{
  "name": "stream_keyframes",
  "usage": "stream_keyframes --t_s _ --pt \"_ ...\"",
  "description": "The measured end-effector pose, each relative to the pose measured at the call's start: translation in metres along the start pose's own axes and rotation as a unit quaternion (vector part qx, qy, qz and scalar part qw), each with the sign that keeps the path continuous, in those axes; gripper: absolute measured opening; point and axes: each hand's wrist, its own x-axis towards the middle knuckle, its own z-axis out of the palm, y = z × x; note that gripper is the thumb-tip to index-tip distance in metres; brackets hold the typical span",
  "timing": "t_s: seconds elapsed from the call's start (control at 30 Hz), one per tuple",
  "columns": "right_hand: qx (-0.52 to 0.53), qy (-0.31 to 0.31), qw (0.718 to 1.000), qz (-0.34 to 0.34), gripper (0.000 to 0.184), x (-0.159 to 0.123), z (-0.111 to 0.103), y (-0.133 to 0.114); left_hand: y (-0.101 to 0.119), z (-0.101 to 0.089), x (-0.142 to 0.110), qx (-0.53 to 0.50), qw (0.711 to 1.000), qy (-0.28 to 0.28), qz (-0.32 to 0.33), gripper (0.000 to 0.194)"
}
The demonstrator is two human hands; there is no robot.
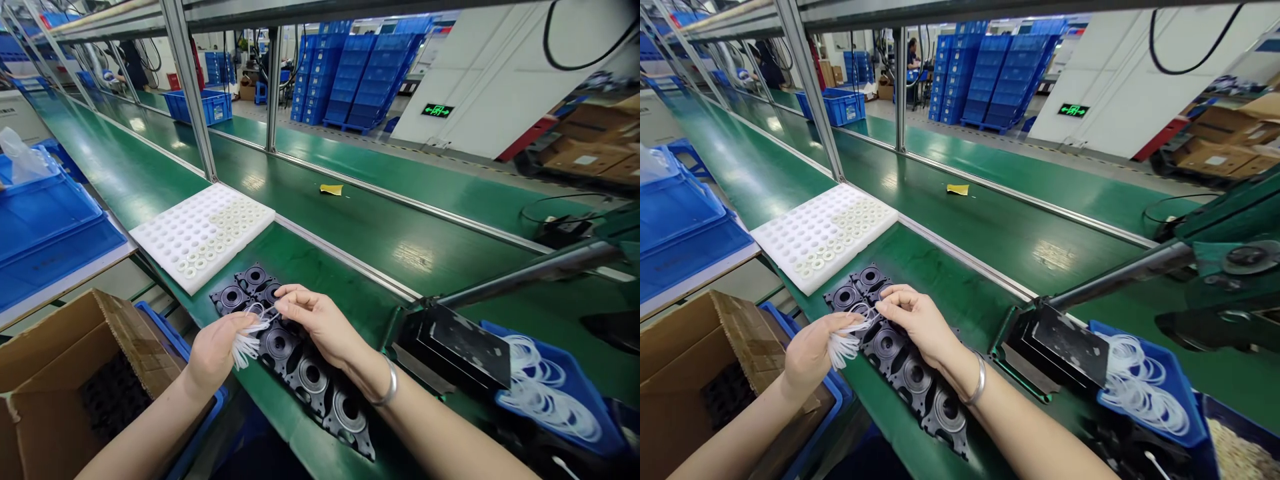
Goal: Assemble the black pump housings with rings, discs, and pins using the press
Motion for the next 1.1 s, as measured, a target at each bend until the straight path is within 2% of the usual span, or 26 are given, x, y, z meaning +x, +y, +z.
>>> stream_keyframes --t_s 0.13,0.23,0.3,0.4,0.5,0.6,0.67,0.73,0.8,0.83,0.9,0.97,1.1 --pt "0.062 0.035 0.997 0.019 0.029 0.004 -0.010 0.000 -0.003 -0.001 -0.002 -0.050 0.993 0.025 -0.105 0.029" --pt "0.073 0.041 0.995 0.049 0.033 0.012 -0.022 0.002 -0.006 -0.003 -0.002 -0.070 0.985 0.015 -0.156 0.027" --pt "0.088 0.066 0.992 0.066 0.037 0.023 -0.034 0.002 -0.007 -0.004 -0.002 -0.079 0.980 0.003 -0.181 0.025" --pt "0.121 0.180 0.976 0.020 0.040 0.048 -0.060 0.001 -0.005 -0.005 -0.002 -0.096 0.969 -0.013 -0.227 0.024" --pt "0.137 0.303 0.942 -0.047 0.036 0.071 -0.084 -0.001 -0.003 -0.006 -0.002 -0.141 0.951 -0.016 -0.274 0.026" --pt "0.135 0.338 0.929 -0.061 0.030 0.076 -0.090 0.001 -0.004 -0.006 -0.001 -0.212 0.926 -0.017 -0.312 0.027" --pt "0.126 0.307 0.942 -0.059 0.027 0.069 -0.082 0.001 -0.005 -0.005 0.002 -0.245 0.911 -0.020 -0.330 0.027" --pt "0.109 0.234 0.965 -0.050 0.031 0.055 -0.067 -0.003 -0.003 -0.004 0.008 -0.275 0.897 -0.015 -0.346 0.026" --pt "0.039 0.091 0.995 -0.030 0.037 0.041 -0.051 -0.010 0.001 -0.002 0.015 -0.312 0.877 -0.008 -0.365 0.026" --pt "-0.009 0.010 1.000 -0.020 0.038 0.035 -0.043 -0.014 0.004 -0.001 0.019 -0.330 0.867 -0.005 -0.374 0.025" --pt "-0.096 -0.115 0.988 -0.016 0.038 0.026 -0.029 -0.019 0.009 0.001 0.024 -0.365 0.848 -0.002 -0.384 0.023" --pt "-0.130 -0.157 0.978 -0.030 0.035 0.022 -0.019 -0.019 0.012 0.002 0.028 -0.388 0.838 0.001 -0.383 0.023" --pt "-0.176 -0.156 0.971 -0.052 0.032 0.024 -0.008 -0.009 0.017 0.004 0.030 -0.404 0.825 0.016 -0.395 0.023"
